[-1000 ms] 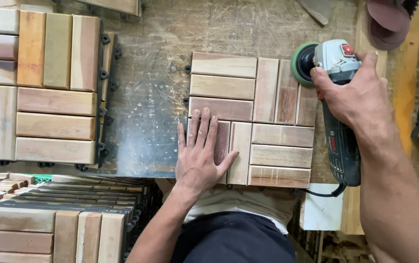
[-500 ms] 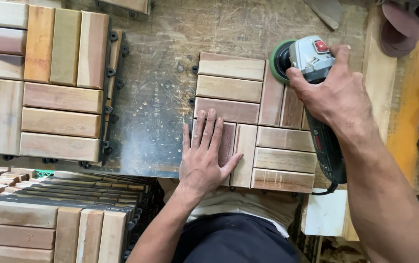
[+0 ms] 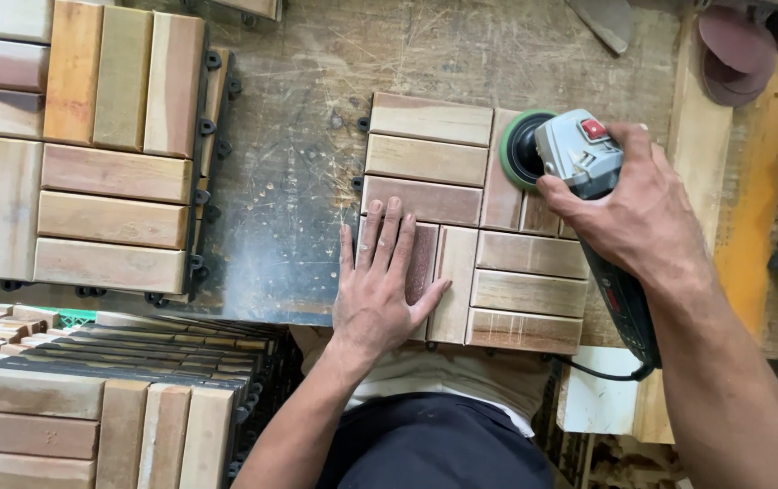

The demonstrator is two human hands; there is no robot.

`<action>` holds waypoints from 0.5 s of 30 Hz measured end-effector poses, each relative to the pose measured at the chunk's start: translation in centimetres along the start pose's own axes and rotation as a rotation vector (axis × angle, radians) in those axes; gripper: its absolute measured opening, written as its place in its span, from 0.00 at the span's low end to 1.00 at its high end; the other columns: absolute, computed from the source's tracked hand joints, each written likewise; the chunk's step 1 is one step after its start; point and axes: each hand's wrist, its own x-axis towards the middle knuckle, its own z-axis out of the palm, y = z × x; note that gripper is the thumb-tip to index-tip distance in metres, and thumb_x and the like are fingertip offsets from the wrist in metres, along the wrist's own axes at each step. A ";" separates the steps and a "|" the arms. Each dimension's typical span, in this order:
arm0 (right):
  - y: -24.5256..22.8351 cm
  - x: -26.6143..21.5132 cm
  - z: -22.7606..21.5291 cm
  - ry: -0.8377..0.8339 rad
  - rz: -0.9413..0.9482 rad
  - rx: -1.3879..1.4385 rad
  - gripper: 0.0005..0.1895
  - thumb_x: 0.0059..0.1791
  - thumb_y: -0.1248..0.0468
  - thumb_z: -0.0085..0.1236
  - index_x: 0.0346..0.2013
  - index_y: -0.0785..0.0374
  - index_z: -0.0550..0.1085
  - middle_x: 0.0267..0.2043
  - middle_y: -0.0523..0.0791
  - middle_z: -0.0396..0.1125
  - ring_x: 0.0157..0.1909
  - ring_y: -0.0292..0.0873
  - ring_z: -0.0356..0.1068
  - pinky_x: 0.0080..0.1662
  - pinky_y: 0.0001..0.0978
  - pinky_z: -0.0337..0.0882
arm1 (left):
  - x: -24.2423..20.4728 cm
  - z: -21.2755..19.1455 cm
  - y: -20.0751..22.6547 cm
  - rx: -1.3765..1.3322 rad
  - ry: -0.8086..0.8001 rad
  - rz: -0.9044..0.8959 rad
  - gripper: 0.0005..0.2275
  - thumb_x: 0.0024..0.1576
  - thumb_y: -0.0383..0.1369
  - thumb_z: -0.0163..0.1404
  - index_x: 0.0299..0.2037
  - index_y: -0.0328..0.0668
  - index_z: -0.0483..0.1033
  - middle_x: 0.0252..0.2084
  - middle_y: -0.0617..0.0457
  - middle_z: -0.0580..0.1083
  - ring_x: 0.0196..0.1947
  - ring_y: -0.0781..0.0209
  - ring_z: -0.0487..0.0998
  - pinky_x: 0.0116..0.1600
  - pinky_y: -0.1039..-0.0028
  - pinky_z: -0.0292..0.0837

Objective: Sanding the surface of interlocking wooden floor tiles using an angle grinder with a sanding disc.

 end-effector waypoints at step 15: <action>5.1 -2.7 1.8 -0.015 -0.209 0.052 0.45 0.41 0.45 0.62 0.72 0.45 0.59 0.71 0.50 0.60 0.66 0.57 0.62 0.63 0.56 0.63 | 0.2 -0.3 0.0 -0.008 0.022 0.013 0.44 0.61 0.63 0.52 0.77 0.42 0.49 0.80 0.46 0.46 0.81 0.48 0.44 0.81 0.45 0.41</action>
